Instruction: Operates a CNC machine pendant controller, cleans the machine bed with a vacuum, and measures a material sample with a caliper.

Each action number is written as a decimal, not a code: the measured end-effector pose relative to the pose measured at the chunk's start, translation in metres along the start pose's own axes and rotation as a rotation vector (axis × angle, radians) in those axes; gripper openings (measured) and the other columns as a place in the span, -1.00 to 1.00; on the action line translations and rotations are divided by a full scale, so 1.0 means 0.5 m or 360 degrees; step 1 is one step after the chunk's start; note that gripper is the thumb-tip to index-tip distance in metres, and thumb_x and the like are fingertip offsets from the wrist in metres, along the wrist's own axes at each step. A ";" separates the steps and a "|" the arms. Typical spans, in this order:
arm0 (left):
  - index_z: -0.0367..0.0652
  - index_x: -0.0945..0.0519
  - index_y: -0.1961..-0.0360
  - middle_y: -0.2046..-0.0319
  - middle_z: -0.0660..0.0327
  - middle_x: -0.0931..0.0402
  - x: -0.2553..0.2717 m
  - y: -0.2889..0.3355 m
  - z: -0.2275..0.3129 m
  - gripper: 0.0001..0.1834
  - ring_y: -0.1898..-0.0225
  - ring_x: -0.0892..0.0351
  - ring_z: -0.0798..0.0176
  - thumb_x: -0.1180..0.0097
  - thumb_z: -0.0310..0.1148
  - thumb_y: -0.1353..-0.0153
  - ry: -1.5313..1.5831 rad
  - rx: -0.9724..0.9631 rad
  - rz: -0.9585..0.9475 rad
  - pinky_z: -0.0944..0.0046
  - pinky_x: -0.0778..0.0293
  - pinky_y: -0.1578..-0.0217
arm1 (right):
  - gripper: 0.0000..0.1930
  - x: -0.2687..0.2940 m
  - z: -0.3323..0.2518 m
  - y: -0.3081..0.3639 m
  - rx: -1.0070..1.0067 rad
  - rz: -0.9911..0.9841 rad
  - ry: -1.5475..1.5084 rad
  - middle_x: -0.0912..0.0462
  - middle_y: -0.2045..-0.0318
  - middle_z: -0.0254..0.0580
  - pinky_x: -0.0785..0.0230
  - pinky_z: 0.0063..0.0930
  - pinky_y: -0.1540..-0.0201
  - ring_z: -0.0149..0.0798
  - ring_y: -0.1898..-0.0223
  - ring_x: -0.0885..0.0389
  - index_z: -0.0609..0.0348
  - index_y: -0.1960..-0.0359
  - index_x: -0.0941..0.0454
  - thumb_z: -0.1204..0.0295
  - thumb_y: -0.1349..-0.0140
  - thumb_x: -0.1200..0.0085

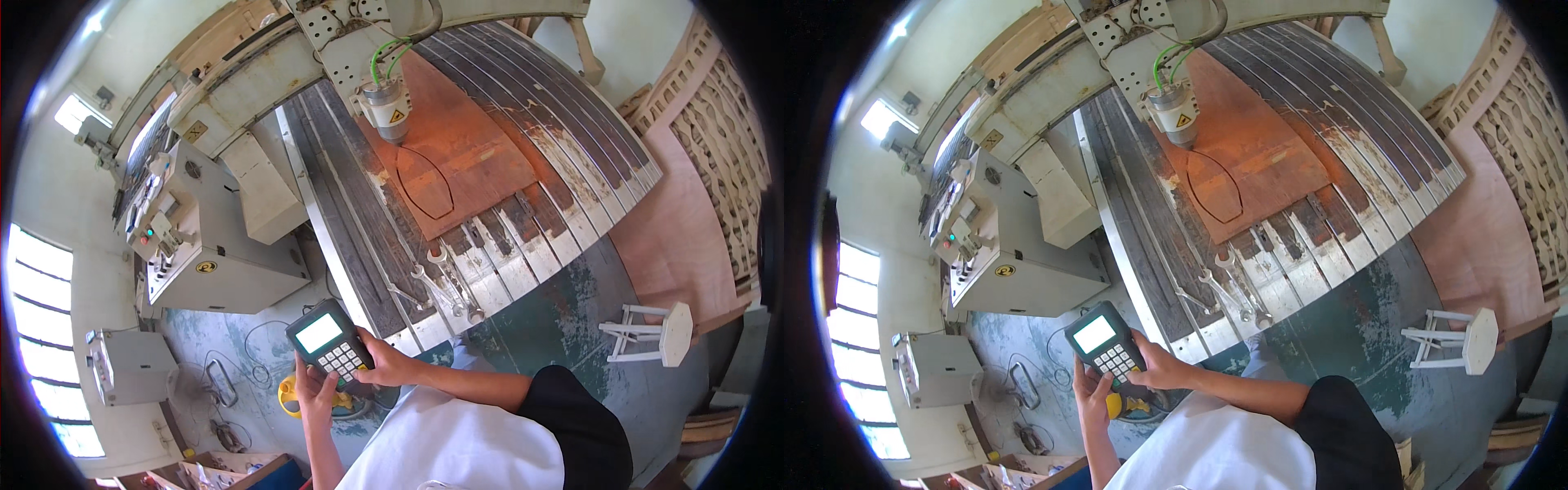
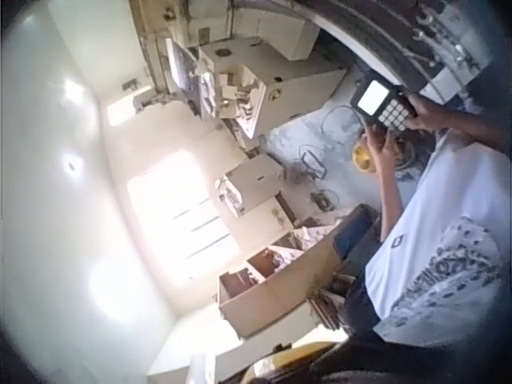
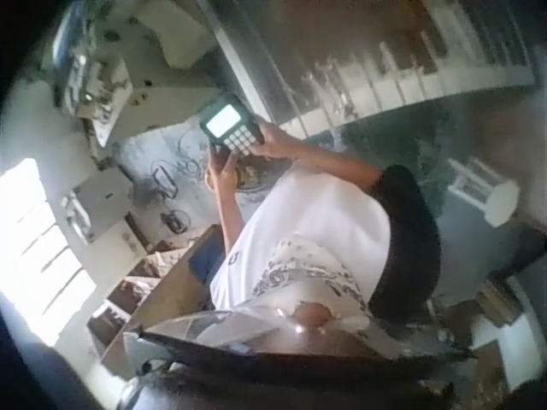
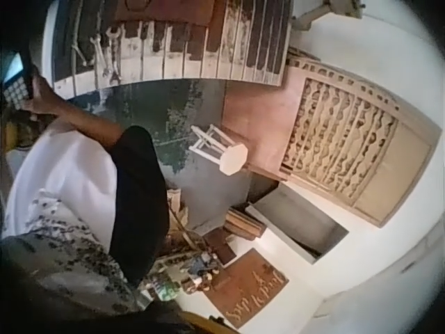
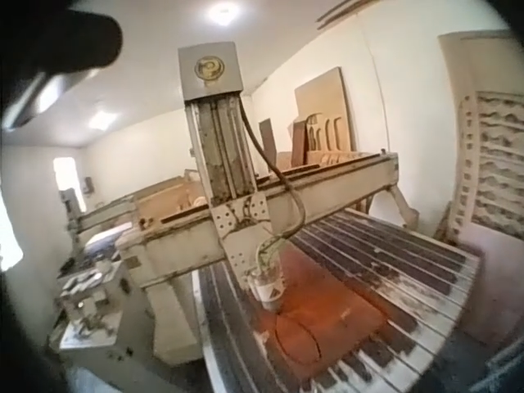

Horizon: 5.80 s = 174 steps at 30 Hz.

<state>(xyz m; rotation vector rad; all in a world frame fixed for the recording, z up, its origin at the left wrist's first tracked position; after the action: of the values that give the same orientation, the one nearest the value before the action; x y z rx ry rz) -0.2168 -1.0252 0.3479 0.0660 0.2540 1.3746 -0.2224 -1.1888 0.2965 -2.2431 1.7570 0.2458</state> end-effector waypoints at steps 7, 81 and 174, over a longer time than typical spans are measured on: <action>-0.26 0.05 -0.35 0.04 0.05 -0.44 -0.052 0.012 0.002 -0.17 0.02 -0.46 0.24 -0.08 -0.66 -0.09 -0.0102 0.0019 0.0158 0.28 -0.34 -0.02 | -0.17 0.046 -0.013 0.003 -0.0023 -0.0073 0.0033 -0.40 0.04 0.02 -0.36 -0.46 0.04 -0.25 0.05 -0.43 0.34 -0.28 0.04 0.49 0.04 -0.15; -0.25 0.00 -0.35 0.14 0.08 -0.51 0.095 0.061 -0.005 -0.17 0.12 -0.51 0.29 -0.11 -0.66 -0.07 0.0128 -0.0246 0.0260 0.32 -0.41 0.07 | -0.19 -0.112 -0.027 -0.024 0.0013 -0.0104 0.0276 -0.43 0.07 -0.03 -0.36 -0.45 0.12 -0.29 0.12 -0.47 0.33 -0.26 0.04 0.51 0.05 -0.11; -0.23 -0.02 -0.35 0.15 0.10 -0.51 0.107 0.047 0.003 -0.18 0.14 -0.51 0.32 -0.11 -0.66 -0.07 0.0116 -0.0286 0.0164 0.33 -0.41 0.09 | -0.18 -0.123 -0.027 -0.026 -0.0087 -0.0064 0.0175 -0.40 0.03 0.01 -0.33 -0.46 0.17 -0.27 0.14 -0.46 0.35 -0.27 0.05 0.53 0.05 -0.12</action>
<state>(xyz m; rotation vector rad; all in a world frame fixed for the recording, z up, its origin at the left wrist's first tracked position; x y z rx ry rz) -0.2301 -0.9683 0.3464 -0.1219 0.1892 1.4988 -0.2256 -1.1335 0.3293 -2.3697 1.7774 0.1668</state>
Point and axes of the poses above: each hand's wrist, its own y-axis away from the middle knuckle, its own x-axis out of the back of the hand, z = x × y, the point moved 2 cm from there along -y, towards the middle knuckle
